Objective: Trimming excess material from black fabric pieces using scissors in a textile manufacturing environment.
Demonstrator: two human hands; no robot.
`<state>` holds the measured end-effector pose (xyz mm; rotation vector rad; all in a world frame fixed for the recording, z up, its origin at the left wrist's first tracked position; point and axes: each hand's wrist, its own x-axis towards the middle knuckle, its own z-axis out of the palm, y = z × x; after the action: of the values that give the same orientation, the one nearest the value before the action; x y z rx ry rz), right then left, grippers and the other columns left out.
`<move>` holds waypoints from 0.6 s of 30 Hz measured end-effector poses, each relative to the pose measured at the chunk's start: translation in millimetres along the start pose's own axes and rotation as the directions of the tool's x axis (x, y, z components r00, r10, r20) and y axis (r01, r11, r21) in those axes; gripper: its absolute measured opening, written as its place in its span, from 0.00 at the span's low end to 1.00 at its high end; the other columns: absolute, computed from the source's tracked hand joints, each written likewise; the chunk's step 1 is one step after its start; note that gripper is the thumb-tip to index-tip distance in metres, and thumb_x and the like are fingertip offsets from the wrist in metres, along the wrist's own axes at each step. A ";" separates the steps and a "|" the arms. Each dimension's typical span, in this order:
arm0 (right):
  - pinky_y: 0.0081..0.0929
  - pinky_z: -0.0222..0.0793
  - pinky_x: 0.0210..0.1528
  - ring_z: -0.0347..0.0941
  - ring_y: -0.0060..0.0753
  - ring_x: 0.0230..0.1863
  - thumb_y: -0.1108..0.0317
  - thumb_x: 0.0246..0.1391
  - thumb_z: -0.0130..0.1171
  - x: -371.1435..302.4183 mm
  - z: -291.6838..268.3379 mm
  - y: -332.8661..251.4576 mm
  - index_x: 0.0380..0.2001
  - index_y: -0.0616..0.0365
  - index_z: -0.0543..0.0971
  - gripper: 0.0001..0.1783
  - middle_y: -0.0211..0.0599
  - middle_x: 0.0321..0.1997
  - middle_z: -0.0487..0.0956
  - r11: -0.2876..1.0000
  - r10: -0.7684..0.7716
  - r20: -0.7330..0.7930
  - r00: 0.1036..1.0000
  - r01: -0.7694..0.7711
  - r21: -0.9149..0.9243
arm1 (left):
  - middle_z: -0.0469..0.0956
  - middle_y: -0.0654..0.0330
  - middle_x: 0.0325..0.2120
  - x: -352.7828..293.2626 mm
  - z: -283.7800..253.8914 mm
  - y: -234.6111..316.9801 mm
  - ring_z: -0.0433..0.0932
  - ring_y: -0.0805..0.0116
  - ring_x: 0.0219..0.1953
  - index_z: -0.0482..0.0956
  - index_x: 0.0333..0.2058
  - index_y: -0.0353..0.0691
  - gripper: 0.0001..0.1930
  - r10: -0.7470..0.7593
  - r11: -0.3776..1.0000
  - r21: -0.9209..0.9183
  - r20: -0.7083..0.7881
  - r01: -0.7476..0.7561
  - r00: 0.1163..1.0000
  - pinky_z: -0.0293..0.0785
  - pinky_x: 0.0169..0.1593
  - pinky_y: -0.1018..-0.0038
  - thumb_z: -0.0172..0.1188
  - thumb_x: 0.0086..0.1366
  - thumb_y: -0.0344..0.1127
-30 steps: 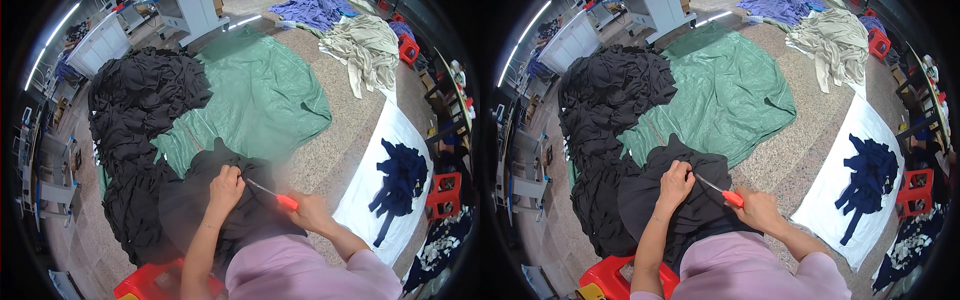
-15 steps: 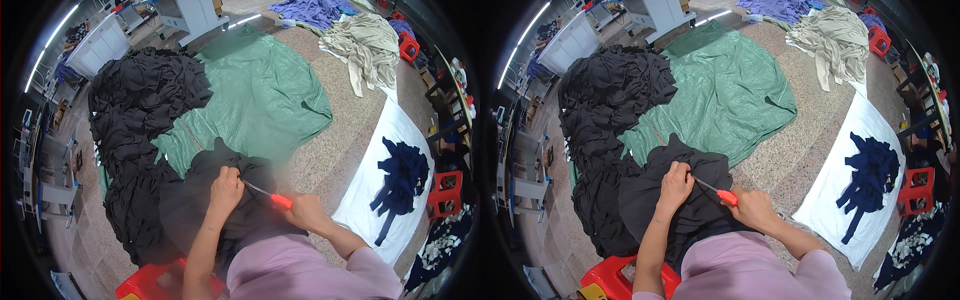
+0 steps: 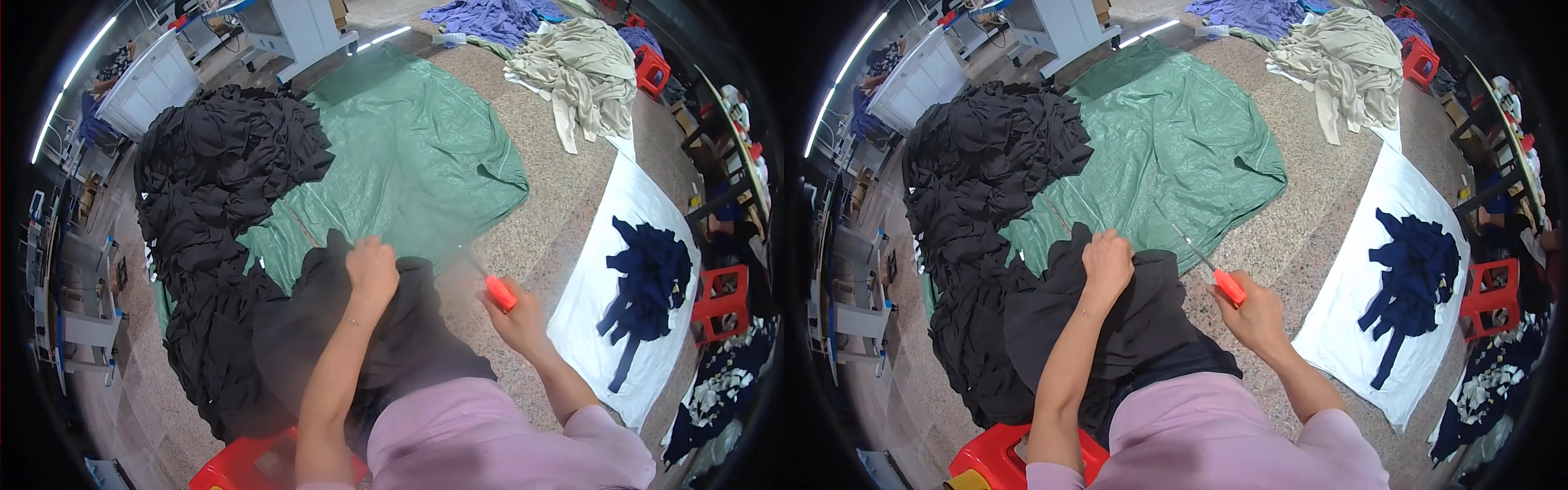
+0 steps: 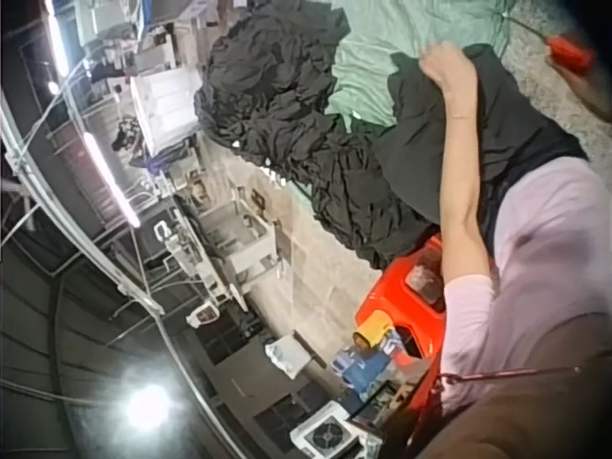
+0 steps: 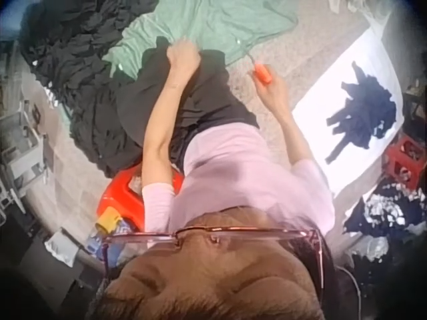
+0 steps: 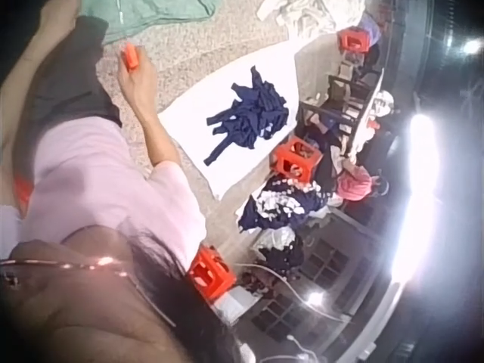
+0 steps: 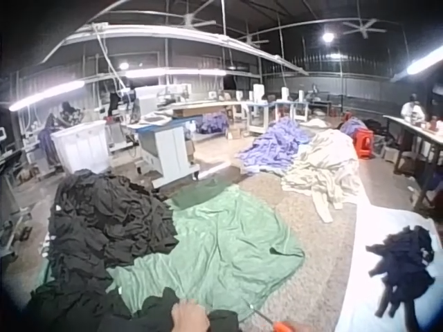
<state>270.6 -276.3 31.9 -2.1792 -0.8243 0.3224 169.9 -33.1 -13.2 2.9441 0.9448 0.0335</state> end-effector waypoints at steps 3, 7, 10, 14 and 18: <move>0.46 0.69 0.28 0.77 0.58 0.27 0.55 0.57 0.65 -2.5 -7.5 18.6 0.36 0.53 0.79 0.14 0.49 0.21 0.78 0.998 0.055 -0.099 0.994 -0.057 -0.019 | 0.78 0.56 0.37 -18.3 -27.5 29.3 0.76 0.49 0.36 0.74 0.30 0.37 0.08 0.052 0.830 -0.520 -0.289 -0.202 0.956 0.71 0.37 0.59 0.63 0.60 0.33; 0.46 0.69 0.28 0.77 0.58 0.27 0.55 0.57 0.65 -1.1 -11.3 26.4 0.36 0.54 0.79 0.14 0.49 0.21 0.79 0.997 0.069 -0.109 0.992 -0.071 -0.017 | 0.77 0.56 0.36 -29.2 -43.6 36.6 0.73 0.53 0.42 0.74 0.41 0.39 0.19 -0.017 0.977 -0.199 -0.421 -0.075 0.907 0.68 0.42 0.56 0.66 0.59 0.46; 0.46 0.69 0.28 0.78 0.58 0.27 0.55 0.57 0.65 -0.6 -5.4 14.2 0.36 0.54 0.78 0.15 0.50 0.22 0.79 0.999 -0.009 -0.090 0.996 0.005 -0.044 | 0.80 0.53 0.34 -15.7 -26.7 -13.0 0.76 0.54 0.42 0.83 0.33 0.35 0.20 -0.094 0.993 -0.080 -0.057 0.090 0.994 0.69 0.44 0.58 0.72 0.52 0.49; 0.47 0.70 0.29 0.78 0.58 0.28 0.54 0.56 0.66 -6.0 -5.2 12.6 0.36 0.53 0.79 0.15 0.50 0.23 0.80 1.000 0.027 -0.068 0.997 -0.027 0.004 | 0.79 0.47 0.26 -7.7 -26.8 -28.1 0.78 0.45 0.34 0.82 0.28 0.36 0.12 -0.132 0.806 -0.577 0.036 0.128 0.991 0.71 0.36 0.57 0.68 0.55 0.41; 0.42 0.68 0.27 0.78 0.56 0.27 0.56 0.56 0.66 -18.3 -15.6 14.2 0.33 0.56 0.78 0.15 0.47 0.22 0.78 0.994 -0.070 0.148 0.987 0.081 -0.071 | 0.78 0.45 0.27 -11.2 -44.1 -16.2 0.79 0.44 0.31 0.79 0.32 0.34 0.11 -0.163 0.708 -0.705 -0.226 -0.046 0.960 0.71 0.34 0.59 0.60 0.63 0.38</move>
<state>270.5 -304.2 31.2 -2.2090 -1.0127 0.4212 149.7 -24.7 29.9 2.2064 0.8024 0.6646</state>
